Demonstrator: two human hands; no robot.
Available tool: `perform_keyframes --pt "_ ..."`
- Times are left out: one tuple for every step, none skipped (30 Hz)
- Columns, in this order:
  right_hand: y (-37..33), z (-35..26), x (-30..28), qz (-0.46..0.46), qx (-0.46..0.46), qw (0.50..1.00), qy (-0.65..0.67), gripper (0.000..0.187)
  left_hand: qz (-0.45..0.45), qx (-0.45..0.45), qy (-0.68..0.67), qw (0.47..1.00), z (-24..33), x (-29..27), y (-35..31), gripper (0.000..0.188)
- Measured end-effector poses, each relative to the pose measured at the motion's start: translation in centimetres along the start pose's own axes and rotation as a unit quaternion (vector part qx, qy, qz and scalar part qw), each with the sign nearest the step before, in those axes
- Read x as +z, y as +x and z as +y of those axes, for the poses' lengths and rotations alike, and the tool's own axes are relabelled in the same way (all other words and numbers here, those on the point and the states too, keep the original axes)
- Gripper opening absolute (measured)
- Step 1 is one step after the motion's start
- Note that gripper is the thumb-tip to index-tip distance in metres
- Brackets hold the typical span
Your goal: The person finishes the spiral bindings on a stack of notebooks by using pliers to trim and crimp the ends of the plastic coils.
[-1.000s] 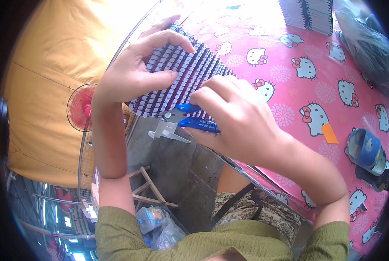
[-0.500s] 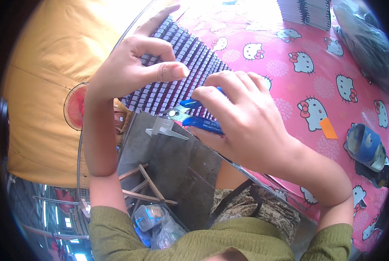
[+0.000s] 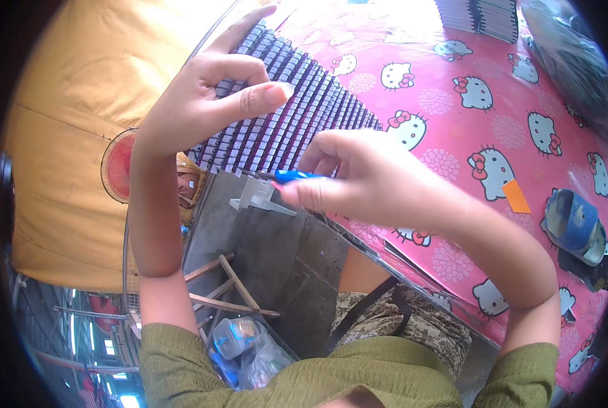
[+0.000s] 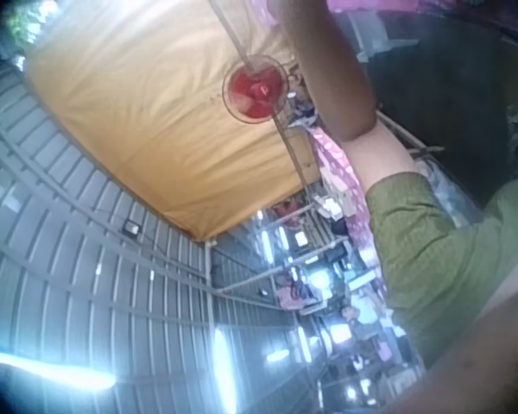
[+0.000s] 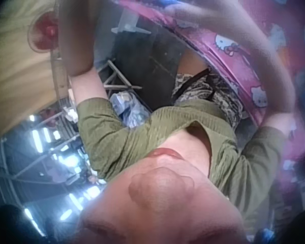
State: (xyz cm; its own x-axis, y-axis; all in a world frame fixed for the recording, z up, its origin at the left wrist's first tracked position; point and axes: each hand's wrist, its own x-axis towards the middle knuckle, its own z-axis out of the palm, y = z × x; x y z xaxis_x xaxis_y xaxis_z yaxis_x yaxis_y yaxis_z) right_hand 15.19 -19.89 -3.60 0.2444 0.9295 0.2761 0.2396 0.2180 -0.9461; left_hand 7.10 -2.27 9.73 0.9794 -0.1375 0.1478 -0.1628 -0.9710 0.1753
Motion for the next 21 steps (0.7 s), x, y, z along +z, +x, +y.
perform_keyframes --pt "-0.6 0.7 0.3 0.053 -0.123 0.983 -0.124 0.037 0.01 0.01 0.023 1.0 0.0 0.0 0.0 0.04" --pt "-1.2 0.9 0.2 0.093 -0.156 0.963 -0.198 0.038 0.022 0.021 0.044 0.999 -0.1 0.1 0.0 0.044" --pt "-1.6 1.0 0.1 0.133 -0.188 0.935 -0.271 0.04 0.033 0.032 0.065 0.997 -0.2 0.2 0.0 0.049" --pt "-1.6 1.1 0.3 0.158 -0.211 0.917 -0.301 0.041 0.03 0.027 0.047 0.998 -0.3 0.3 0.1 0.049" --pt "-1.6 1.1 0.6 0.185 -0.23 0.896 -0.332 0.042 0.025 0.025 0.027 0.999 -0.4 0.3 0.2 0.048" --pt "-1.7 1.0 0.8 0.211 -0.248 0.874 -0.361 0.043 0.021 0.022 0.008 1.0 -0.5 0.4 0.3 0.048" --pt "-1.7 1.0 1.0 0.216 -0.248 0.862 -0.385 0.044 0.021 0.026 0.009 0.999 -0.4 0.6 0.4 0.048" --pt "-1.6 0.7 1.1 0.221 -0.252 0.851 -0.405 0.044 0.021 0.028 0.013 0.999 -0.2 0.4 0.4 0.047" --pt "-1.6 0.5 1.1 0.226 -0.255 0.838 -0.426 0.045 0.021 0.03 0.018 0.999 -0.1 0.3 0.5 0.046" --pt "-1.7 0.2 1.0 0.229 -0.256 0.828 -0.442 0.045 0.02 0.027 0.015 0.999 0.0 0.2 0.6 0.047" --pt "-1.8 -0.1 1.0 0.223 -0.256 0.826 -0.45 0.043 0.02 0.023 0.01 0.999 -0.1 0.3 0.5 0.047" --pt "-1.8 -0.3 0.9 0.217 -0.256 0.823 -0.458 0.04 0.021 0.019 0.006 1.0 -0.2 0.3 0.5 0.047" --pt "-1.8 -0.5 0.9 0.211 -0.256 0.821 -0.465 0.038 0.031 0.034 0.023 0.999 -0.4 0.3 0.5 0.045" --pt "-1.7 -0.4 0.7 0.189 -0.24 0.867 -0.392 0.035 0.039 0.047 0.042 0.997 -0.6 0.3 0.4 0.042" --pt "-1.4 -0.1 0.3 0.166 -0.222 0.907 -0.316 0.032 0.048 0.061 0.061 0.995 -0.5 0.3 0.4 0.04" --pt "-1.0 0.0 -0.2 0.141 -0.202 0.94 -0.237 0.029 0.086 0.054 0.009 0.995 -0.2 0.4 0.4 0.035" --pt "-0.7 -0.7 -0.9 0.052 -0.084 0.989 -0.108 0.028 0.123 0.039 -0.042 0.991 0.1 0.8 -0.3 0.031" --pt "-0.3 -0.9 -1.9 0.015 0.022 1.0 -0.001 0.031 0.163 0.038 -0.097 0.981 0.5 1.0 -0.1 0.028" --pt "-0.1 -1.0 -2.5 -0.022 0.127 0.986 0.107 0.035 0.27 0.117 0.093 0.951 0.4 0.4 0.0 0.026" --pt "-0.4 -0.8 -2.6 -0.026 0.11 0.988 0.106 0.039 0.374 0.194 0.077 0.904 -0.3 0.1 -0.4 0.023" --pt "-0.6 1.7 -2.1 0.015 0.02 0.99 0.14 0.039 0.463 0.211 0.275 0.816 -0.1 -0.8 -1.4 0.02"
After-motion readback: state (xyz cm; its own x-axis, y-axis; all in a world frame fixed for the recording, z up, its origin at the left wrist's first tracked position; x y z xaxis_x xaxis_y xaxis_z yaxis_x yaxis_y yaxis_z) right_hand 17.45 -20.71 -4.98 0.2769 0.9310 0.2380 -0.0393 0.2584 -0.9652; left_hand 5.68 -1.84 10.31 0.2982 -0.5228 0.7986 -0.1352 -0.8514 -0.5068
